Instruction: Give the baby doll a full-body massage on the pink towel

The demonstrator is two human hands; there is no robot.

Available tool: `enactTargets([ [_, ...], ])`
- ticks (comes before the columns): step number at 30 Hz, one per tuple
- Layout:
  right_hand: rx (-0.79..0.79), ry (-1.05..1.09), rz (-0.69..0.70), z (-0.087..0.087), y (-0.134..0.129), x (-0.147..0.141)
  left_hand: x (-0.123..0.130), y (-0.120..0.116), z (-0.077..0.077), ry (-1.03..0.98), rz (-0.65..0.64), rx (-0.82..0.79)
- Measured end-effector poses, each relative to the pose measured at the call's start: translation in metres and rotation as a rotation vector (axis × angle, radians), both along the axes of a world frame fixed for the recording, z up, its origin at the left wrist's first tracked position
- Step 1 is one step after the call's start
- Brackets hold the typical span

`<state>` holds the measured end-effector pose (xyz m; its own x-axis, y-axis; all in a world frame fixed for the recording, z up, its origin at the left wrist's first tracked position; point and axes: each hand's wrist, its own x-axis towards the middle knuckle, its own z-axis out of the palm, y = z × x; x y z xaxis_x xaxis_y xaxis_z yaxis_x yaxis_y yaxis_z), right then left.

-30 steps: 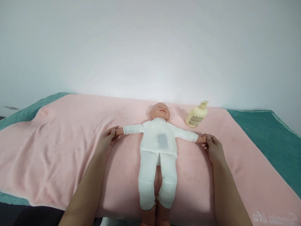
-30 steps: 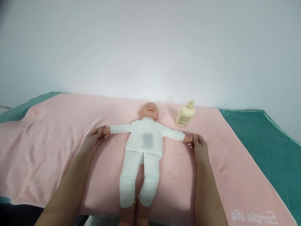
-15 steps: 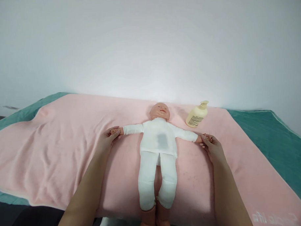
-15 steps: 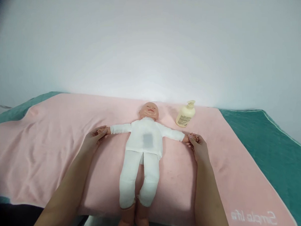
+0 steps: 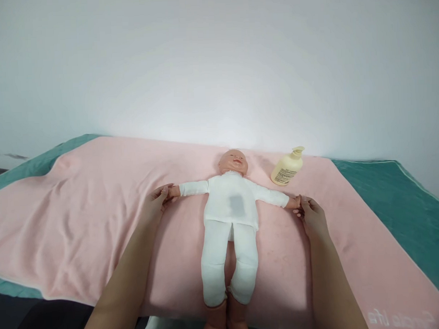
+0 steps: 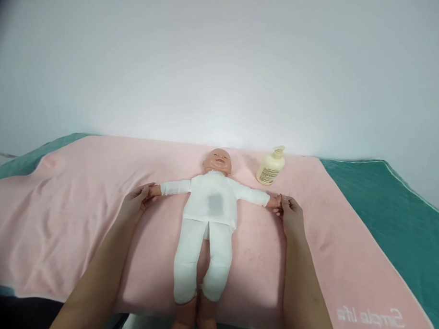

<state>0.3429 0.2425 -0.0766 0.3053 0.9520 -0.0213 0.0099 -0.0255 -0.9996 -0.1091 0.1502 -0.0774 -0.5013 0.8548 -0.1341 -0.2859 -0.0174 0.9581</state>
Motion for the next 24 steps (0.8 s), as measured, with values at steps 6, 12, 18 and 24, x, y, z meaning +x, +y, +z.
enactTargets([
  [6,0.019,0.159,0.01,-0.0041,0.0033,0.0019,-0.0043,0.0024,-0.0048,-0.074,-0.009,0.0],
  [12,0.027,0.199,0.035,-0.004,0.0044,0.0026,-0.0054,0.0012,-0.0064,-0.056,-0.037,0.013],
  [18,-0.01,0.111,0.032,0.0004,0.0007,0.001,-0.0042,-0.0017,-0.0036,0.013,-0.063,-0.013],
  [24,-0.028,0.047,0.005,0.0036,-0.0026,-0.0001,-0.0003,-0.0035,0.0011,0.026,-0.034,-0.036],
])
